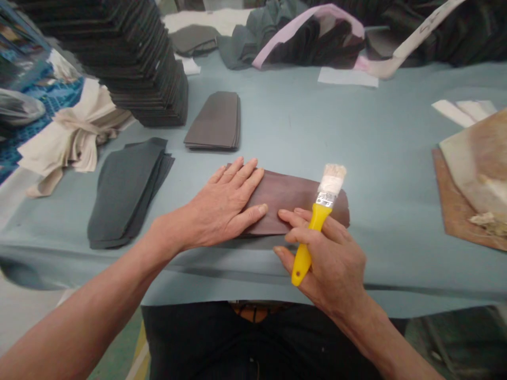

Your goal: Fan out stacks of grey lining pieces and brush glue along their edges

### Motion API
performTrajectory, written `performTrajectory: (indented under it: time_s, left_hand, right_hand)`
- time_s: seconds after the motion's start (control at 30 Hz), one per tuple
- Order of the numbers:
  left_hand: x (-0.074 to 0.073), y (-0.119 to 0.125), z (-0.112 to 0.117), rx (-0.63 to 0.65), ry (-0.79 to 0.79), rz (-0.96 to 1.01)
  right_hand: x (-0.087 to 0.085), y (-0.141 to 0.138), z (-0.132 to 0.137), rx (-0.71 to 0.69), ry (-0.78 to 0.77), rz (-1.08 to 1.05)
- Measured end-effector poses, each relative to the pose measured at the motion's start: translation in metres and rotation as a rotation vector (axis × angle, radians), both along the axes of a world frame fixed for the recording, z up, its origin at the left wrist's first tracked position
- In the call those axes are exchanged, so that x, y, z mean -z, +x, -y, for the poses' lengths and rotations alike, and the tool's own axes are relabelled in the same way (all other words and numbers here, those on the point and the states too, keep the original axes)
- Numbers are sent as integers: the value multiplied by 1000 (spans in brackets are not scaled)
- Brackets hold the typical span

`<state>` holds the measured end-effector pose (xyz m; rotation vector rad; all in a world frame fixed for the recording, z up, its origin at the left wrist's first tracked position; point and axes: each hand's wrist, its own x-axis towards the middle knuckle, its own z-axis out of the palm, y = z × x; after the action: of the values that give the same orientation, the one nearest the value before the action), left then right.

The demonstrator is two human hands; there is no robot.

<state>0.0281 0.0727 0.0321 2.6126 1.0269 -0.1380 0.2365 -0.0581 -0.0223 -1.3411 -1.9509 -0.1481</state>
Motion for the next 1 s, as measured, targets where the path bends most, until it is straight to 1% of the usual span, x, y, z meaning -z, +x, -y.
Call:
performTrajectory:
  time_s: [0.07, 0.17, 0.23, 0.3, 0.4, 0.5, 0.6, 0.8, 0.9, 1.0]
  left_hand:
    - [-1, -6, -7, 9, -74, 66]
    - [0, -21, -19, 43, -199, 240]
    - [3, -29, -24, 55, -218, 330]
    - [8, -33, -25, 64, -168, 352]
    - [16, -34, -20, 75, -56, 298]
    - [20, -35, -14, 73, 6, 277]
    - [21, -36, -11, 50, 56, 320]
    - [20, -40, -14, 16, 110, 393]
    - [19, -45, -12, 31, 165, 442]
    - [19, -52, -5, 112, 188, 444]
  right_hand:
    - [0, 1, 0, -2, -1, -4]
    - [1, 1, 1, 0, -1, 1]
    - [1, 2, 2, 0, -1, 15]
    - [0, 2, 2, 0, 8, 40]
    - [1, 3, 3, -5, 28, 70]
    - [1, 4, 3, -8, 25, 73]
    - [2, 4, 4, -5, 15, 72]
    - [3, 6, 4, -16, 2, 81]
    - [2, 6, 4, -19, -4, 78]
    - [1, 4, 5, -4, 2, 103]
